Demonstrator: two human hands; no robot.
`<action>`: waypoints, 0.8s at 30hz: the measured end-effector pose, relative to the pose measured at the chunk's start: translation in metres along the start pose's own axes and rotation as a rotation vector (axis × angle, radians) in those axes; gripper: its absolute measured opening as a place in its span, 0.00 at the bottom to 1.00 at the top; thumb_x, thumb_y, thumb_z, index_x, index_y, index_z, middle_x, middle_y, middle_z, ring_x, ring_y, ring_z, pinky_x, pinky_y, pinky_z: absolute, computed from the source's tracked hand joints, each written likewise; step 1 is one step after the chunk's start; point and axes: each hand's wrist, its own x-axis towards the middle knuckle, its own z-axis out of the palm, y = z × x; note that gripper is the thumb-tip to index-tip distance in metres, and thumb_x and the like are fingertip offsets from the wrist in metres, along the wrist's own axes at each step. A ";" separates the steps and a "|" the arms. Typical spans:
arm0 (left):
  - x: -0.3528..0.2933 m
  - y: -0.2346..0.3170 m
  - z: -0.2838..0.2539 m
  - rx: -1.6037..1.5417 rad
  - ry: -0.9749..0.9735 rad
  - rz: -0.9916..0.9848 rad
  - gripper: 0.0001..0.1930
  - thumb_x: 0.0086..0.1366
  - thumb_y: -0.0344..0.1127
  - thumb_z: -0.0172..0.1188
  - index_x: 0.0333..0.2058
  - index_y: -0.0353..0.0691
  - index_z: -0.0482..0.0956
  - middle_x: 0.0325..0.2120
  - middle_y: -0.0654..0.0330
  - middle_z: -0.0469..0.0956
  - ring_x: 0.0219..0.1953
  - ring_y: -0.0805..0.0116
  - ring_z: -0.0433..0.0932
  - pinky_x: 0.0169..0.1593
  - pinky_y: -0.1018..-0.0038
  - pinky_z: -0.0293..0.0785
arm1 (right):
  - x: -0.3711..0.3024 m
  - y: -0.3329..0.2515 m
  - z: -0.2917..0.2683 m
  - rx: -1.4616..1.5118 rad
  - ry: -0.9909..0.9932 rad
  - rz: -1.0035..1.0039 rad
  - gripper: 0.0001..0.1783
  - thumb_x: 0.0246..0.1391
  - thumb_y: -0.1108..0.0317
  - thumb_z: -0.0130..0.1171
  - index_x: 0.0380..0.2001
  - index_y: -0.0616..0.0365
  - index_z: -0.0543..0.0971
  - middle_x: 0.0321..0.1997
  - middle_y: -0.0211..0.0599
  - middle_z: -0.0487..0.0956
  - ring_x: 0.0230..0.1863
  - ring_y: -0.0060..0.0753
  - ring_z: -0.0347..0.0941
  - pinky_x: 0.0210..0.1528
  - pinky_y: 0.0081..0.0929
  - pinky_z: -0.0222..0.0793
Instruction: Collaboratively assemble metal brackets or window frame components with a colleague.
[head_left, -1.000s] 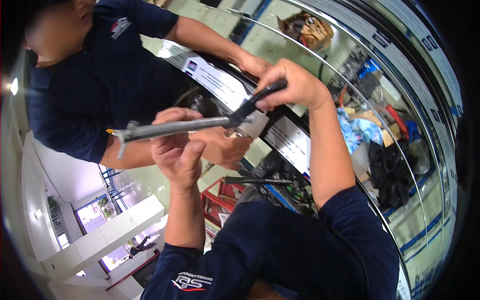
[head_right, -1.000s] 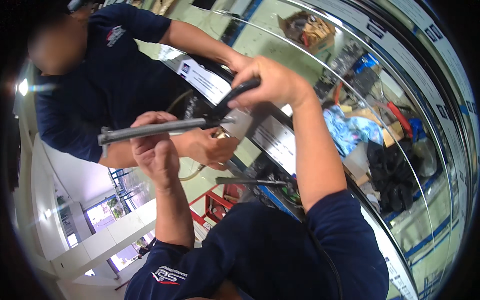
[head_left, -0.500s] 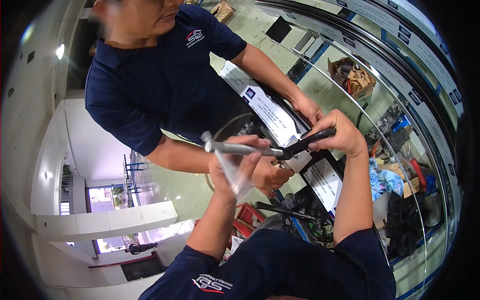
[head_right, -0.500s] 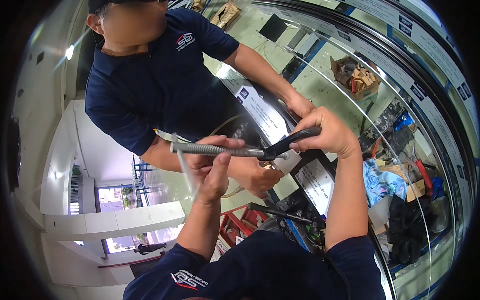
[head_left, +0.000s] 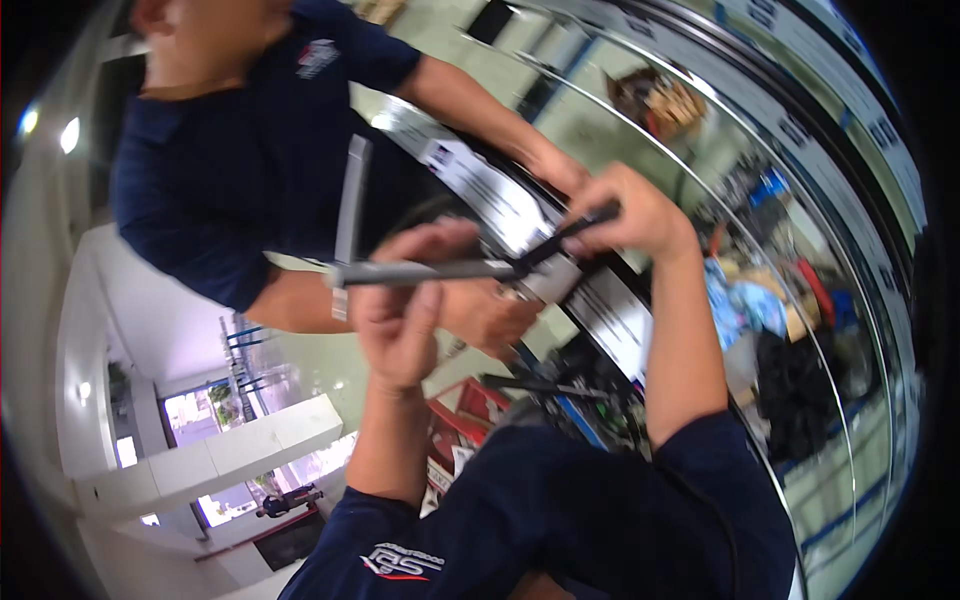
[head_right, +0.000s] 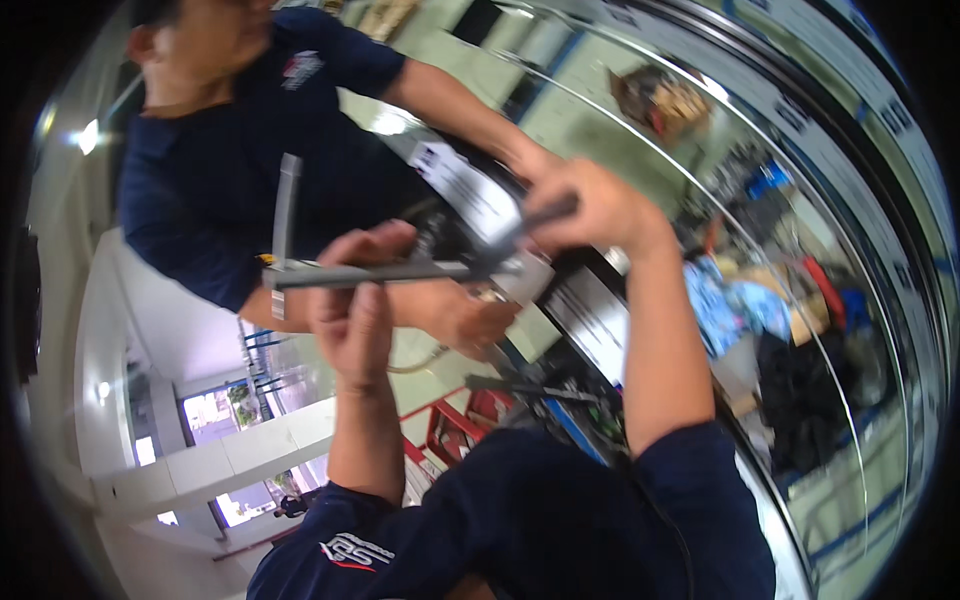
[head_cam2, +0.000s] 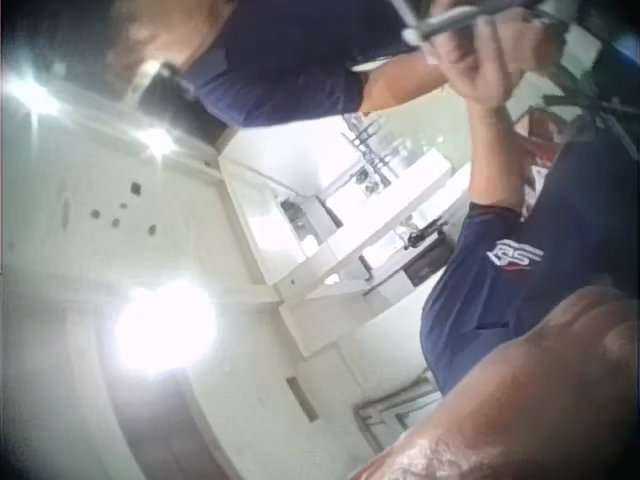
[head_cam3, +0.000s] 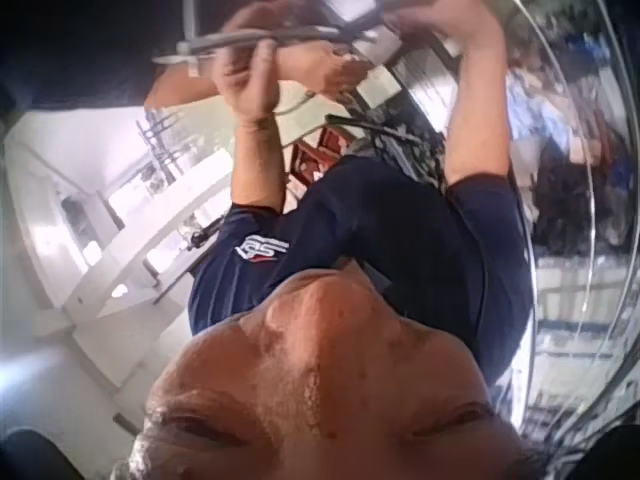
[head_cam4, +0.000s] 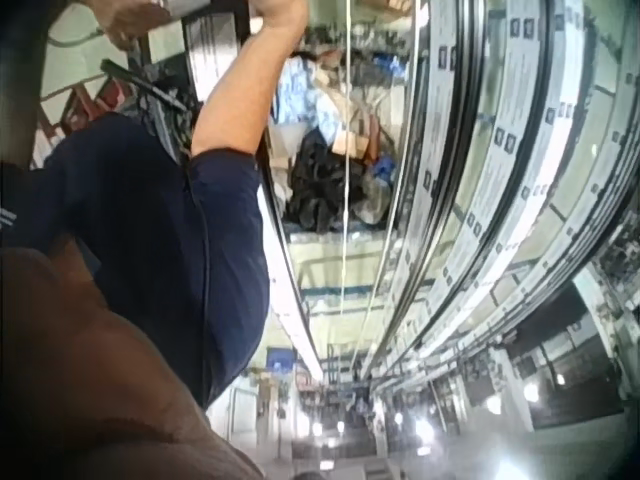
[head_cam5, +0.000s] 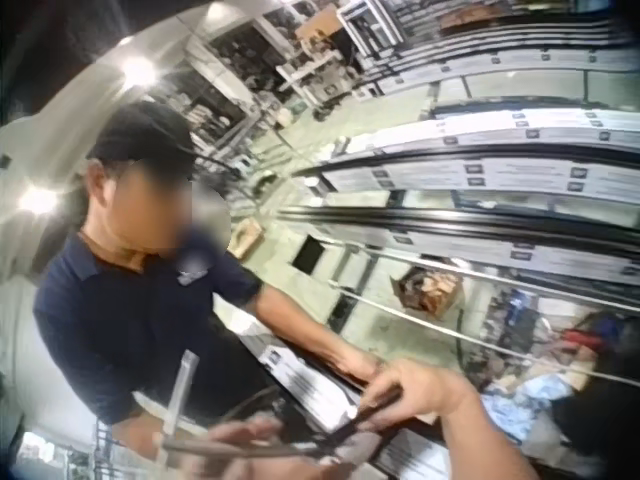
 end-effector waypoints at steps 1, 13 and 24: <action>0.002 -0.003 -0.001 0.050 0.002 0.064 0.22 0.65 0.25 0.70 0.57 0.27 0.76 0.51 0.43 0.81 0.54 0.52 0.82 0.64 0.54 0.76 | -0.001 0.002 0.005 0.054 -0.012 0.060 0.11 0.43 0.75 0.79 0.34 0.65 0.90 0.26 0.36 0.88 0.27 0.22 0.82 0.32 0.20 0.75; 0.001 -0.005 -0.003 0.198 -0.002 0.188 0.16 0.71 0.28 0.65 0.54 0.29 0.78 0.40 0.49 0.81 0.43 0.56 0.83 0.55 0.59 0.80 | -0.005 -0.018 0.010 0.267 0.057 0.173 0.12 0.46 0.76 0.79 0.36 0.65 0.91 0.28 0.33 0.88 0.28 0.17 0.81 0.34 0.17 0.75; -0.002 0.001 -0.018 0.218 -0.035 0.085 0.24 0.72 0.30 0.65 0.63 0.27 0.73 0.48 0.42 0.85 0.53 0.47 0.85 0.63 0.53 0.78 | -0.004 -0.020 0.009 0.264 0.043 0.171 0.12 0.45 0.76 0.79 0.36 0.65 0.91 0.28 0.34 0.88 0.29 0.17 0.82 0.34 0.16 0.76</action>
